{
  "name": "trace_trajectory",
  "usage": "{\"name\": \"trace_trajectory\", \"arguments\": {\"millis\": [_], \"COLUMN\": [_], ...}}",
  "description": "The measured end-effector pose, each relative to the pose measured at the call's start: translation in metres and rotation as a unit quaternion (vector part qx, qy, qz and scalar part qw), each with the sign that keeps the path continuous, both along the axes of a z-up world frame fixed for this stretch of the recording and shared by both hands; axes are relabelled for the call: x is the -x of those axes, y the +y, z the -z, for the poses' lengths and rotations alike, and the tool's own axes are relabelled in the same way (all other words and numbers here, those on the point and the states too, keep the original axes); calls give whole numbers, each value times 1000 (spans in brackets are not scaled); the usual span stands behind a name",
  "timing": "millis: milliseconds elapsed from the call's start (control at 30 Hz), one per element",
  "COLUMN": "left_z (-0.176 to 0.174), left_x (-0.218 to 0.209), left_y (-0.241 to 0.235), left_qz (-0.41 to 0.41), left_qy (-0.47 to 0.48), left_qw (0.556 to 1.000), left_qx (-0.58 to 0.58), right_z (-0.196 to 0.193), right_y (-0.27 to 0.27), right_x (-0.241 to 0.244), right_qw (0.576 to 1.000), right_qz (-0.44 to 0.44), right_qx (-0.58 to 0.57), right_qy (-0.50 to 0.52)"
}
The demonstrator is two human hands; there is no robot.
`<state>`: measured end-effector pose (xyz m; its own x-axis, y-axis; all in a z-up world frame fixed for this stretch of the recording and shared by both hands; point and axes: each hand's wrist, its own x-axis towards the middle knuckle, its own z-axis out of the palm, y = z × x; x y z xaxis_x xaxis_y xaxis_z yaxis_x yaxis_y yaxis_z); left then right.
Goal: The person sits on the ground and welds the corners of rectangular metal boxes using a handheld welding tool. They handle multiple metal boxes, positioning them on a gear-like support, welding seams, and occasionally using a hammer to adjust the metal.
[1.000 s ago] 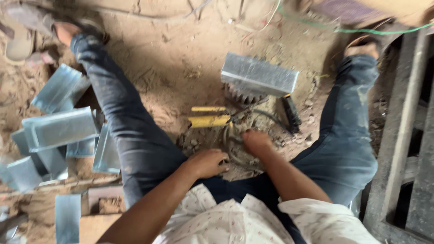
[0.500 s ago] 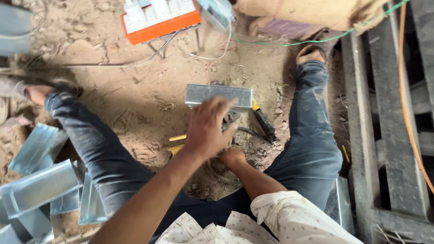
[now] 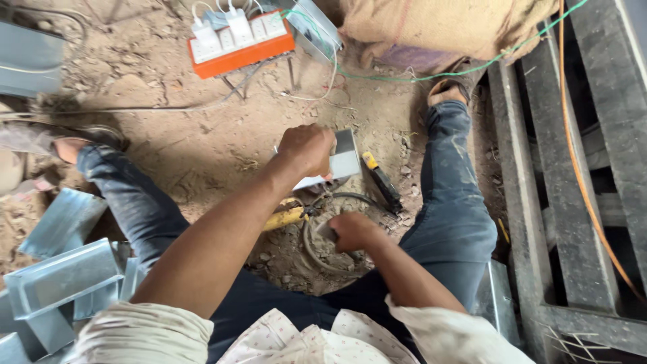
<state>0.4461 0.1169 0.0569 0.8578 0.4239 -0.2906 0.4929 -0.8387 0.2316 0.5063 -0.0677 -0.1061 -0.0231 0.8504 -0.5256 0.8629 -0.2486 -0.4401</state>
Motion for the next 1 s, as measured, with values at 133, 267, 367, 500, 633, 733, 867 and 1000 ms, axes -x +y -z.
{"name": "trace_trajectory", "arguments": {"millis": [133,267,367,500,633,733,867,1000], "left_z": [10,48,80,106,114,116,119,117], "left_x": [23,30,33,39,36,36,37,36], "left_y": [6,-5,-34,-49,-47,-48,-49,-46], "left_qz": [-148,-170,-243,-267,-274,-260,-248,-236], "left_qy": [-115,-346,-412,-482,-439,-489,-520,-511], "left_qw": [972,918,869,826,847,827,811,817], "left_qx": [140,92,130,117,125,97,104,121], "right_z": [-79,-137,-183,-241,-285,-298,-274,-199], "right_y": [-44,-72,-72,-56,-67,-75,-49,33], "right_x": [-23,-36,-37,-32,-48,-73,-81,-29], "right_qw": [957,793,812,834,829,763,709,834], "right_qz": [251,394,312,332,231,171,147,138], "right_qx": [-125,-341,-462,-436,-487,-578,-626,-520], "right_qy": [79,316,175,57,-150,-231,-289,-119]}}
